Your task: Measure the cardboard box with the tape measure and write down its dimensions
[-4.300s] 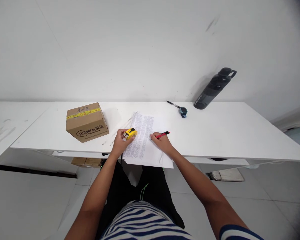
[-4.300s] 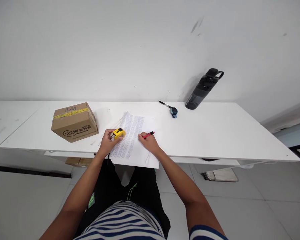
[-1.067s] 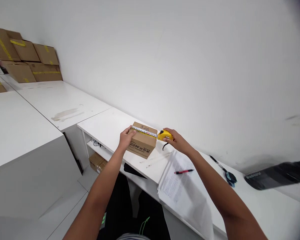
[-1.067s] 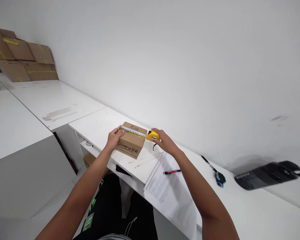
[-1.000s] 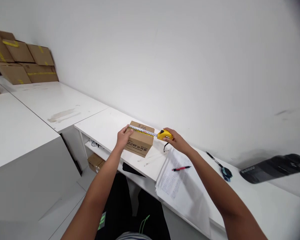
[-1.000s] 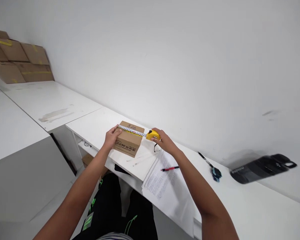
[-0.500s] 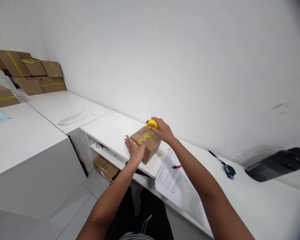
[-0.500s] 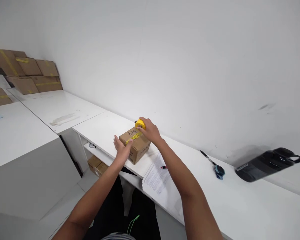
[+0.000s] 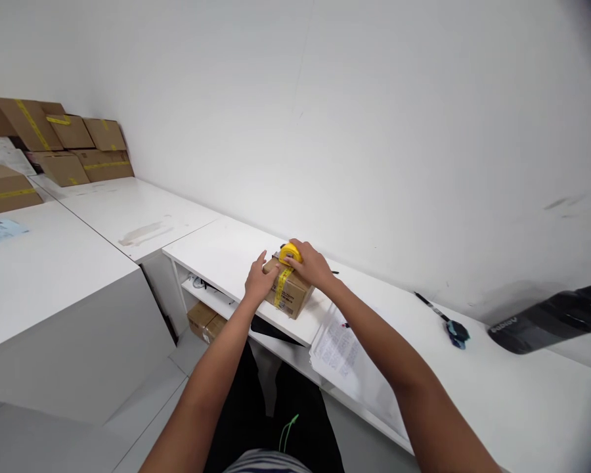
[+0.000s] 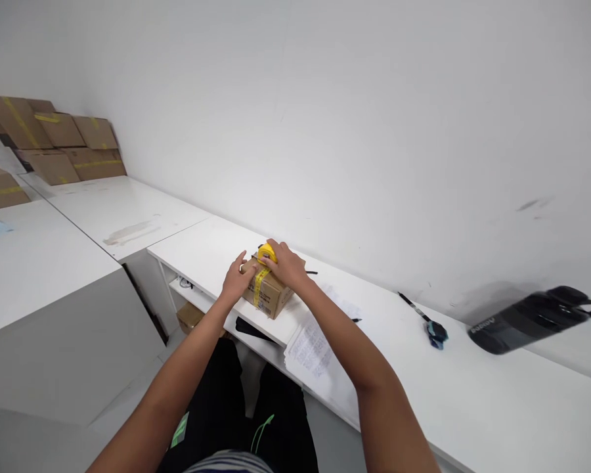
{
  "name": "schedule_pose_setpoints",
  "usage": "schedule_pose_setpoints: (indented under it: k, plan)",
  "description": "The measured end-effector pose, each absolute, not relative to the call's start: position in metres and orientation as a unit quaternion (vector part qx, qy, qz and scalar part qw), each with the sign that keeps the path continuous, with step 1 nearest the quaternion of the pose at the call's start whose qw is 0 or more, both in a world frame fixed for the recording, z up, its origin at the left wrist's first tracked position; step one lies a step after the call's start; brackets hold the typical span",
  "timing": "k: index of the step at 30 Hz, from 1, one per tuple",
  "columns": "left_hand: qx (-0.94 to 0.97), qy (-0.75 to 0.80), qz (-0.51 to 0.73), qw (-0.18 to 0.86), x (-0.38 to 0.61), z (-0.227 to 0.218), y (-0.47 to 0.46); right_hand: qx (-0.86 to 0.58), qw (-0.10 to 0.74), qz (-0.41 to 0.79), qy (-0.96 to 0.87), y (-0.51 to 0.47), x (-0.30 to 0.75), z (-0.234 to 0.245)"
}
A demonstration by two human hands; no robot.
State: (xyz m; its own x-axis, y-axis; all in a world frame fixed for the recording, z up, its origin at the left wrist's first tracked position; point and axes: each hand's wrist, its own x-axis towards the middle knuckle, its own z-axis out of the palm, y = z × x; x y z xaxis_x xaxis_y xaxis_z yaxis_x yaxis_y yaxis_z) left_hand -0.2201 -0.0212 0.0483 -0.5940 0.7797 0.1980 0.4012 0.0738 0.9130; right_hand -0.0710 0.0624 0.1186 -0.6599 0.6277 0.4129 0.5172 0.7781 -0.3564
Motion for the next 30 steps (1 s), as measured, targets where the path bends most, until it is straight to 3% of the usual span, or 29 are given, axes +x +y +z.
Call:
schedule_pose_setpoints:
  k: [4,9,21,25,30]
  plan:
    - [0.441,0.692,0.55,0.153,-0.221,0.048,-0.018,-0.323,0.309,0.125,-0.886,0.052,-0.014,0.107]
    - [0.428,0.658,0.586,0.199,-0.225,0.045,-0.01,-0.345,0.328,0.115,-0.872,0.04,0.034,0.092]
    - [0.397,0.591,0.655,0.254,-0.222,0.045,-0.006,-0.369,0.348,0.127,-0.852,0.037,0.034,0.084]
    - [0.404,0.564,0.667,0.272,-0.223,0.042,-0.018,-0.391,0.407,0.188,-0.804,0.044,0.033,0.079]
    - [0.337,0.538,0.695,0.339,-0.232,0.019,-0.062,-0.407,0.582,0.297,-0.638,0.061,0.024,0.073]
